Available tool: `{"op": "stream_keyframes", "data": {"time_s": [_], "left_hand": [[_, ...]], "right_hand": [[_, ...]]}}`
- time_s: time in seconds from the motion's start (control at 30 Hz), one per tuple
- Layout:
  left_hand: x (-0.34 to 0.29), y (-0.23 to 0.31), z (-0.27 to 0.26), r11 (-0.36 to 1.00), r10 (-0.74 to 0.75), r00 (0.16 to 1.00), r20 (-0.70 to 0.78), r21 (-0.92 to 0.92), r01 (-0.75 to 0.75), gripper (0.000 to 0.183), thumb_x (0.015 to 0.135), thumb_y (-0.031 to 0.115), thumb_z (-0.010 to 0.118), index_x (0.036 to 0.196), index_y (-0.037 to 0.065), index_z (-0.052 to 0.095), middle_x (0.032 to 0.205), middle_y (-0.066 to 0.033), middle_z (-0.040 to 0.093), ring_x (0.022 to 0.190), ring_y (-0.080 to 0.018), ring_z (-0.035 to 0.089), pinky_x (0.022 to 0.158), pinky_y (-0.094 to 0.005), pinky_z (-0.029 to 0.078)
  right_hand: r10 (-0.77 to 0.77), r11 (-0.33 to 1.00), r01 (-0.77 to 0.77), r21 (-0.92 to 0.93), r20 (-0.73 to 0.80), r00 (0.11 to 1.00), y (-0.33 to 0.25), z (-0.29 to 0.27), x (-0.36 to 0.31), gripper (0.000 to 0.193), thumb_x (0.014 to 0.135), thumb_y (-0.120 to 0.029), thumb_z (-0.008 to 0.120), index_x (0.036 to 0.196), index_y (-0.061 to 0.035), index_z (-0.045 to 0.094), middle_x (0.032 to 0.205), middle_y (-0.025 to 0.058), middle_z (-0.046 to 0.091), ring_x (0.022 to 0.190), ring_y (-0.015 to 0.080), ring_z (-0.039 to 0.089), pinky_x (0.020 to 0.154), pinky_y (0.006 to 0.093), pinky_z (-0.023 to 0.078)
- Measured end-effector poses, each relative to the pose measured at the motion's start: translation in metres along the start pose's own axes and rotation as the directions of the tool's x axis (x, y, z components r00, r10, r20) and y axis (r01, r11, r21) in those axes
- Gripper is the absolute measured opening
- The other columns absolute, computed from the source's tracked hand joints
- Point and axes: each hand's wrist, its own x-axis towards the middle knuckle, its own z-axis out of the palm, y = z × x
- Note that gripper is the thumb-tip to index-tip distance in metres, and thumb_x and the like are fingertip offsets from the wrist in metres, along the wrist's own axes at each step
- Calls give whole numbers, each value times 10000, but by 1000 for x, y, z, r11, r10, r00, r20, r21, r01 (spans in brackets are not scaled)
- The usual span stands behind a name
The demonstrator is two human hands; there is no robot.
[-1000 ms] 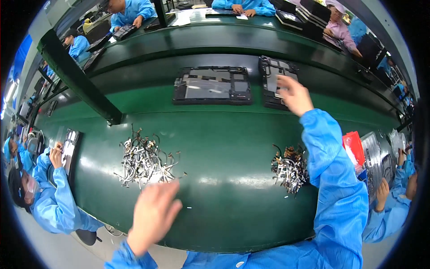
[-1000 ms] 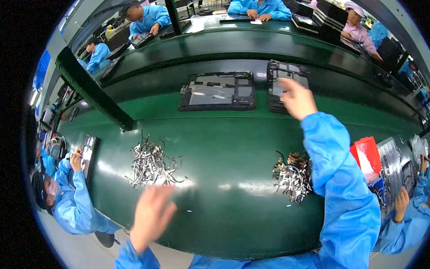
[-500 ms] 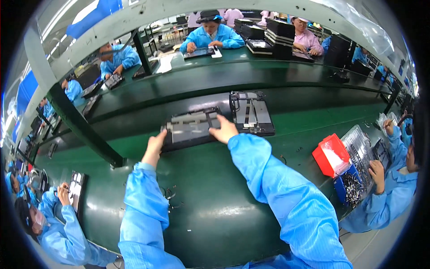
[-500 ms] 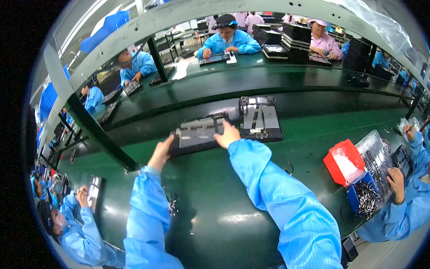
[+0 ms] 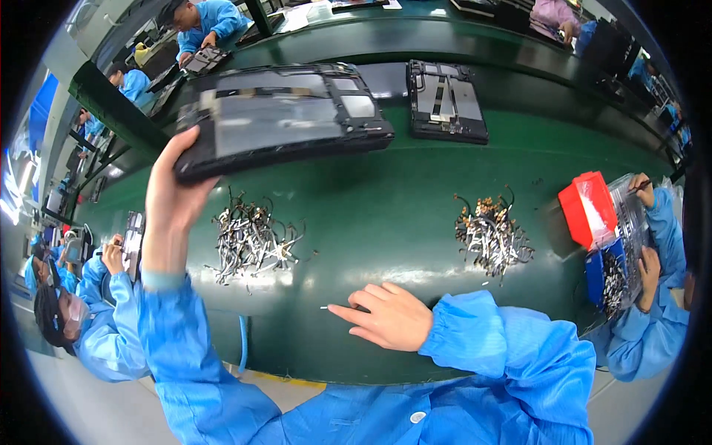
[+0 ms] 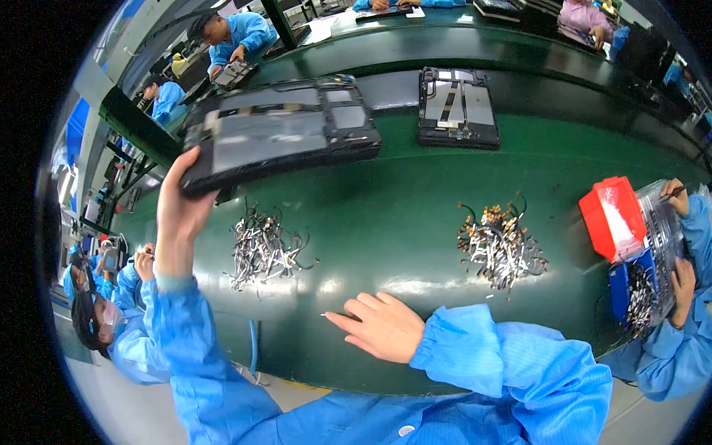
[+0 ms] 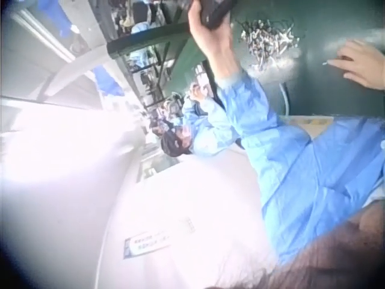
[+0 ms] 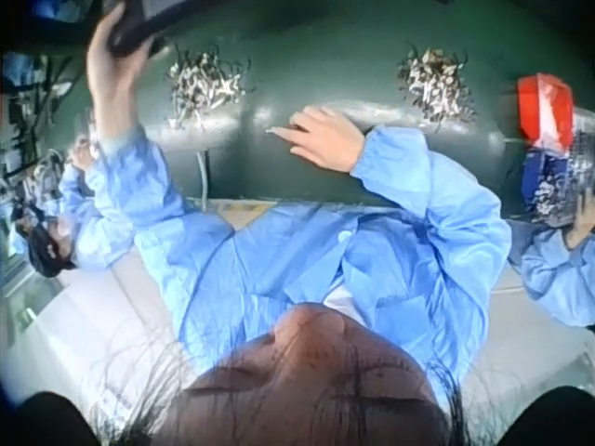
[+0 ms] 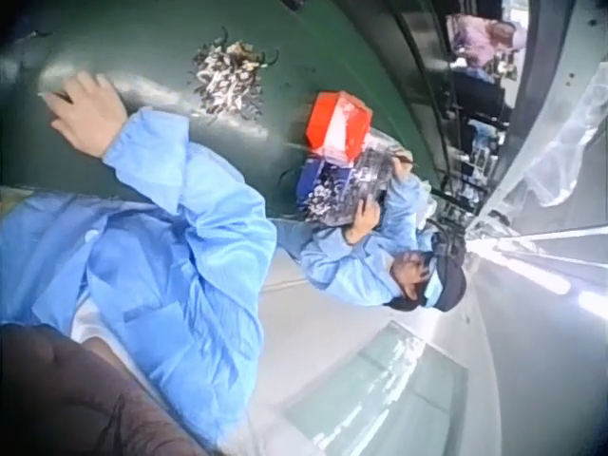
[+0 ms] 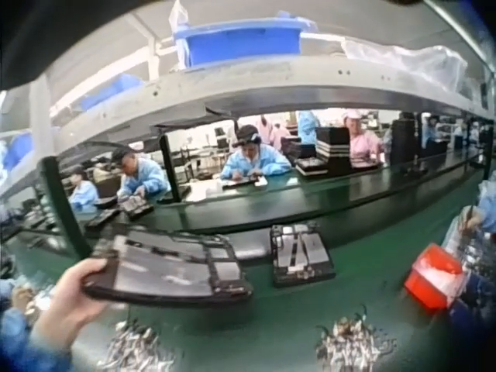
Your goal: The person assembles electronic components by hand, installing flex cables and batteries into tablet frames.
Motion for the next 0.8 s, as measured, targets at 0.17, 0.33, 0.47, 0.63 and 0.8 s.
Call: {"op": "stream_keyframes", "data": {"time_s": [0.17,0.33,0.47,0.63,0.8], "left_hand": [[-109,16,-71,993,95,993,-66,-58,-99,330,905,144,612,1205,11,583,1174,-111,649,1106,-229,612,987,-405,476],[-206,-16,-91,978,105,946,-308,-139,-154,356,938,125,552,1268,-11,552,1190,-131,650,1123,-262,614,1005,-429,464],[-252,-58,-57,956,93,877,-471,-203,-211,335,881,57,571,1198,-46,602,1168,-139,665,1073,-226,634,909,-383,527],[-257,-104,-25,983,31,772,-634,-121,-139,418,901,85,562,1291,-62,529,1272,-155,606,1160,-253,584,991,-388,478],[-248,-146,-14,984,85,811,-579,-76,-158,414,881,164,604,1222,-67,565,1180,-132,638,1080,-240,608,952,-375,487]], "right_hand": [[-50,979,41,-201,-39,998,-7,26,8,636,847,-402,646,1388,-110,484,1015,41,512,927,184,501,757,307,419],[95,971,-98,-216,-28,995,-33,20,-3,741,823,-420,661,1415,-46,419,1005,35,504,956,177,495,762,293,417],[263,961,-271,-47,-142,954,-43,-26,-63,723,819,-352,692,1416,-44,422,906,69,515,803,232,527,685,349,454],[488,781,-592,-200,-397,777,-16,-64,-137,572,787,-237,746,1295,-39,572,820,86,507,718,254,502,652,365,443],[506,737,-628,-249,-413,757,1,-61,-153,495,779,-218,756,1232,-62,632,815,73,507,708,247,497,643,357,437]]}}
